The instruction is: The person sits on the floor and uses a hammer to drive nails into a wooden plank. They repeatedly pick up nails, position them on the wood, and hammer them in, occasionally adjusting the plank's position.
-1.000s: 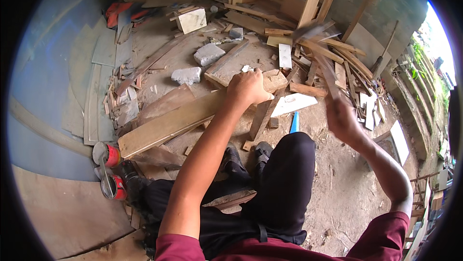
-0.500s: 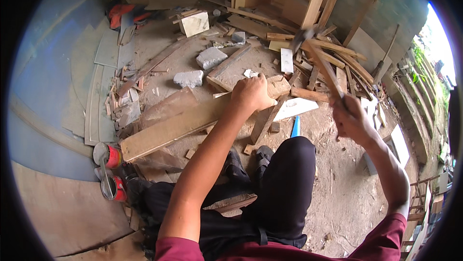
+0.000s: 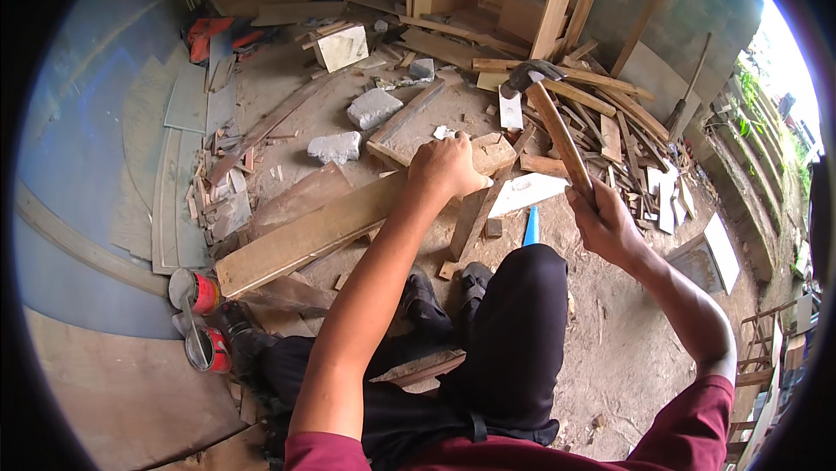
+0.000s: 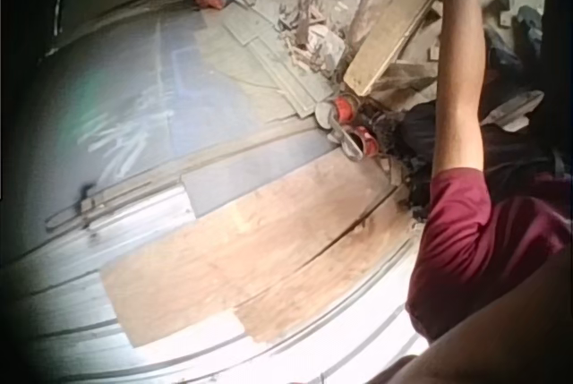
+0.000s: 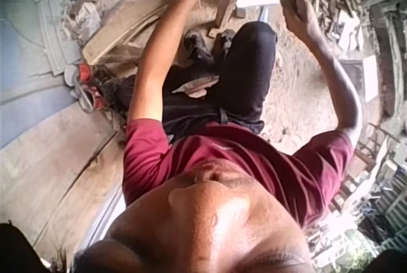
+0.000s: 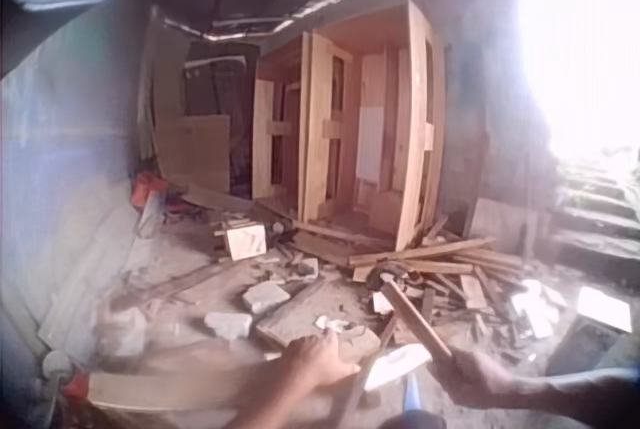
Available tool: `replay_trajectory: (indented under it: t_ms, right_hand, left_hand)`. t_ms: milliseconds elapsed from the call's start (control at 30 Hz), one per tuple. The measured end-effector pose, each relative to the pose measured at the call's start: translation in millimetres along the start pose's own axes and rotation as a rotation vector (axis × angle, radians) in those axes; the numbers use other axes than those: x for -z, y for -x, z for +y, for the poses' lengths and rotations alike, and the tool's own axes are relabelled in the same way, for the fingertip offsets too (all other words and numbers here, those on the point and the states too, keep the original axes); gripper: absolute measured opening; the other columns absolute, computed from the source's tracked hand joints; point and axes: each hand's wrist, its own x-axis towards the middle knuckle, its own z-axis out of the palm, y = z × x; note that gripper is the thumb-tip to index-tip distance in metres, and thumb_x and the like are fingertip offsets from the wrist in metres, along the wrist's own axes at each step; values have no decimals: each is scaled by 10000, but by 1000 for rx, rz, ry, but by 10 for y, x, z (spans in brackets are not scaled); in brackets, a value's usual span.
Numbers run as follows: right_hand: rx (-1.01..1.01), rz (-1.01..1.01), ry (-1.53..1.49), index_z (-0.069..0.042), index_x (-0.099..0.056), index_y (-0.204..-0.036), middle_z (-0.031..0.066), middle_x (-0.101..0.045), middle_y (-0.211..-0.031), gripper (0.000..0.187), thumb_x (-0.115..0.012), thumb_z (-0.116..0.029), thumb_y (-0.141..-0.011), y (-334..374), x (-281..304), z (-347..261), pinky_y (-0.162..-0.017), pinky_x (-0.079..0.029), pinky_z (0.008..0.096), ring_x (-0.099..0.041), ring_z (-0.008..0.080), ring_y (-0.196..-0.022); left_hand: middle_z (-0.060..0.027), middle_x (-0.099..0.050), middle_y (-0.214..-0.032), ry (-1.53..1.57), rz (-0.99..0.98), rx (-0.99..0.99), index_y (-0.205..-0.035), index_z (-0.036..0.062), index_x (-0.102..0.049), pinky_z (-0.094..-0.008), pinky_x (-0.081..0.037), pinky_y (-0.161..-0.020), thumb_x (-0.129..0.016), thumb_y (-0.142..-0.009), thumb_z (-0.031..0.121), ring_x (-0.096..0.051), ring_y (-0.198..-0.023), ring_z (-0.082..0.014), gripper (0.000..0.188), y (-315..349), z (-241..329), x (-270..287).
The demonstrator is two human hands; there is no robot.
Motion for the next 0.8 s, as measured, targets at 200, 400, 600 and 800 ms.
replay_trajectory:
  t_ms: [200, 400, 600, 800]
  right_hand:
    - [-348, -158, -387, -66, -509, -914, -62, -373, -555, 494, -441, -546, -1010, 16, 270, -215, -352, -277, 255, -346, 49, -404]
    - [7, 80, -357, -74, -470, -865, -51, -365, -539, 506, -340, -530, -1041, -97, 177, 60, -342, -254, 241, -297, 57, -382]
    - [-373, -314, -52, -88, -468, -805, -52, -377, -565, 493, -371, -510, -1040, 154, 128, -25, -368, -284, 254, -327, 62, -413]
    - [-337, -197, -321, -92, -456, -818, -63, -337, -582, 516, -374, -558, -1023, 103, 146, -119, -361, -241, 248, -273, 54, -422]
  left_hand:
    - [-250, -646, -1188, -20, -21, 29, -1378, -29, -444, -438, -501, -969, -785, -697, 506, -625, -1121, -375, 930, -52, -36, -6]
    - [-245, -645, -1194, -1, -8, 17, -1389, -32, -435, -430, -495, -982, -784, -703, 507, -624, -1133, -355, 940, -28, -8, -8]
    - [-247, -662, -1151, -51, -58, -2, -1337, -55, -467, -428, -511, -959, -776, -699, 517, -645, -1092, -359, 910, -6, 1, 49]
    - [-248, -665, -1138, 10, 7, 3, -1272, -48, -511, -425, -518, -943, -773, -696, 510, -652, -1071, -361, 843, -41, -7, -26]
